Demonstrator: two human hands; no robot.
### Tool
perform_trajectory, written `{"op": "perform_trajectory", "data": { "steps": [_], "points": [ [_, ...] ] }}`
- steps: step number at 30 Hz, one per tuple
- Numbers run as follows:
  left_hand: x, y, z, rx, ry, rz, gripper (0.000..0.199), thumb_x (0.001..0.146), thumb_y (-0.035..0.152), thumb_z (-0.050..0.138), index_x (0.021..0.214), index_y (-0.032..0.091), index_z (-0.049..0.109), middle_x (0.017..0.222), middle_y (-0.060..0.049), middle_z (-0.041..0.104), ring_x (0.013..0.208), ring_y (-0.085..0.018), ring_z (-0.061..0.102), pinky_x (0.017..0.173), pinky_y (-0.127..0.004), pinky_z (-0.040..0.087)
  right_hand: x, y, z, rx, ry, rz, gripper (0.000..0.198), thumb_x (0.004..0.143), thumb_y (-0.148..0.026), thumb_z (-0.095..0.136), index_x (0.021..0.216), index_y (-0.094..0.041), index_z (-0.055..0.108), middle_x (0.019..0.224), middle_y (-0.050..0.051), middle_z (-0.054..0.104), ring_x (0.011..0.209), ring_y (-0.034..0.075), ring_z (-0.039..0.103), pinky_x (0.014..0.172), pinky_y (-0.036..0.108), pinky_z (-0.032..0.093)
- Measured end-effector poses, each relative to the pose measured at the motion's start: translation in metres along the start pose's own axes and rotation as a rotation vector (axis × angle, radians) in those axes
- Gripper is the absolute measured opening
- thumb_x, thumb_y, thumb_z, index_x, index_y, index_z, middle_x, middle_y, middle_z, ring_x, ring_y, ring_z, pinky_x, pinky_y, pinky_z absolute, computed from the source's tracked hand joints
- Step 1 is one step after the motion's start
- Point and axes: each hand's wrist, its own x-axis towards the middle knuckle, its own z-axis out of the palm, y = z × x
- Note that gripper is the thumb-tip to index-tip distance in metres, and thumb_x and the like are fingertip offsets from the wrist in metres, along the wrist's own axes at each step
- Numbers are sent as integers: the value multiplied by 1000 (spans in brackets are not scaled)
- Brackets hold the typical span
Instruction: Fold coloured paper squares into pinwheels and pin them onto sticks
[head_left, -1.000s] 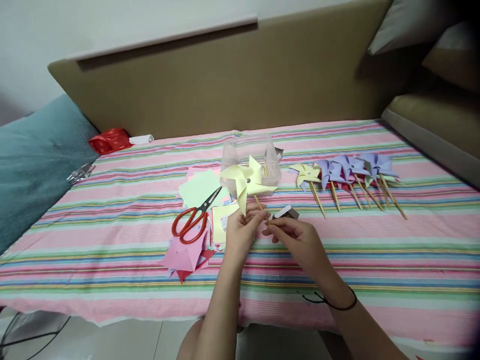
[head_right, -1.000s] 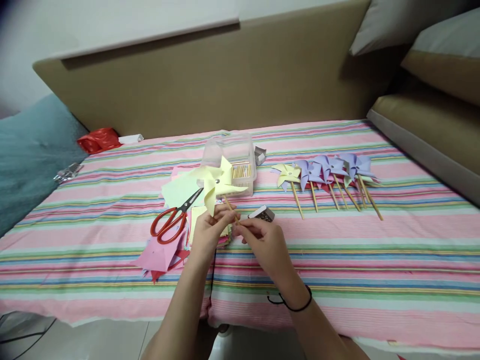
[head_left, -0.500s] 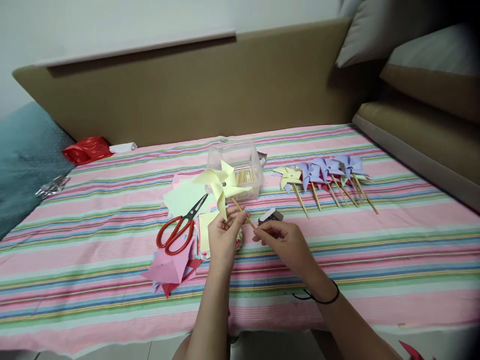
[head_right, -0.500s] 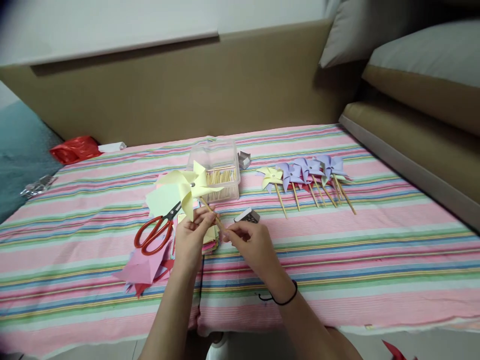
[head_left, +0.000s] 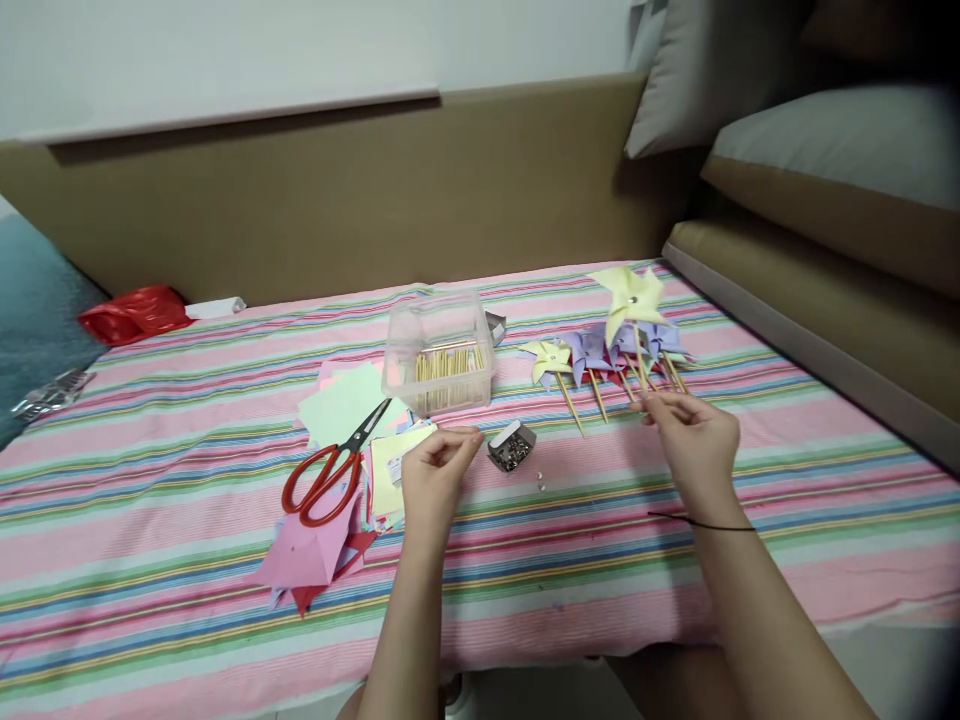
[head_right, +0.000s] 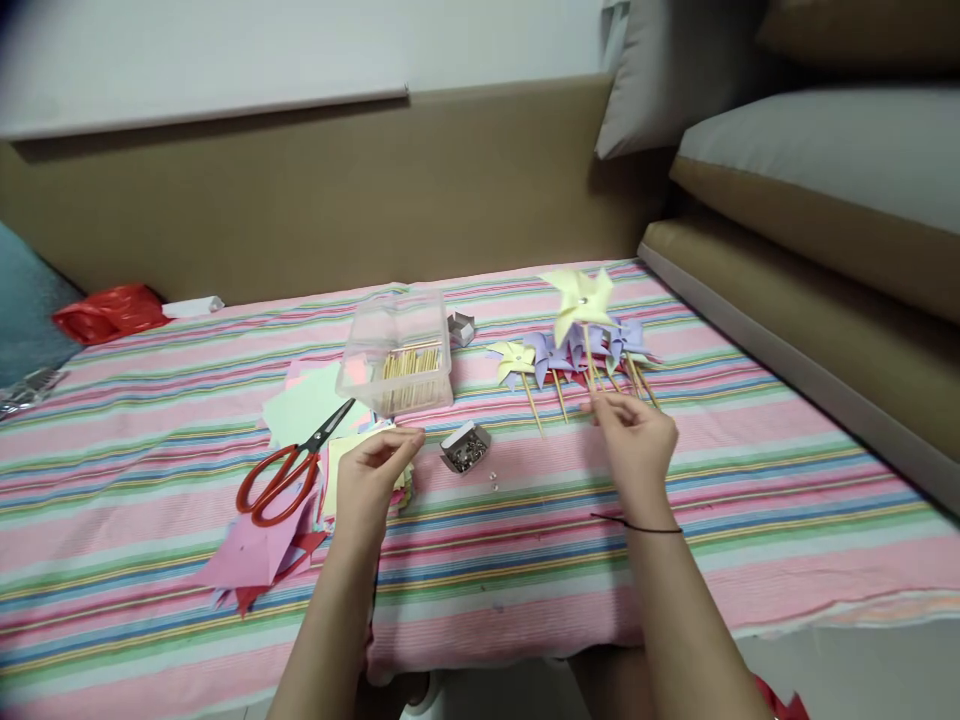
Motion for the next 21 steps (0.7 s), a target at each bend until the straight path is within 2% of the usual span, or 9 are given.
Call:
{"op": "perform_trajectory", "data": {
  "steps": [2, 5, 10, 16, 19, 21],
  "points": [
    [0, -1, -3, 18, 12, -15, 17, 65, 31, 77, 61, 17, 69, 75, -5, 71, 73, -16, 63, 69, -26, 49, 17, 13, -11, -81, 55, 53, 20, 69, -36, 69, 73, -16, 71, 67, 6, 71, 54, 17, 60, 59, 32, 48],
    [0, -3, -10, 66, 15, -39, 21, 66, 34, 76, 65, 16, 67, 70, -3, 68, 69, -15, 61, 64, -24, 47, 33, 26, -22, -262, 68, 150, 17, 71, -33, 65, 72, -17, 71, 66, 5, 71, 55, 19, 60, 63, 33, 47],
    [2, -6, -23, 107, 22, -41, 24, 69, 38, 73, 73, 15, 68, 72, -3, 68, 70, -14, 62, 65, -23, 46, 41, 31, -24, -357, 43, 193, 16, 69, -33, 68, 64, -18, 70, 58, 5, 68, 54, 20, 57, 66, 34, 43],
    [5, -5, -32, 75, 65, -19, 25, 70, 39, 72, 74, 15, 67, 75, -4, 69, 73, -15, 64, 71, -25, 47, 38, 24, -33, -421, 63, 162, 23, 72, -39, 66, 62, -19, 68, 56, 6, 64, 56, 22, 57, 66, 36, 40],
    [7, -1, -38, 49, 138, -44, 28, 70, 42, 71, 76, 15, 68, 80, -5, 70, 73, -15, 64, 69, -26, 48, 38, 22, -40, -457, 97, 131, 24, 73, -41, 64, 61, -21, 66, 53, 5, 61, 55, 23, 58, 66, 37, 40],
    [8, 1, -44, 50, 200, -46, 29, 71, 43, 69, 78, 15, 67, 84, -6, 70, 71, -15, 63, 67, -25, 48, 35, 20, -39, -385, 93, 54, 23, 74, -43, 64, 65, -22, 67, 57, 6, 63, 53, 23, 57, 62, 38, 41]
  ]
}}
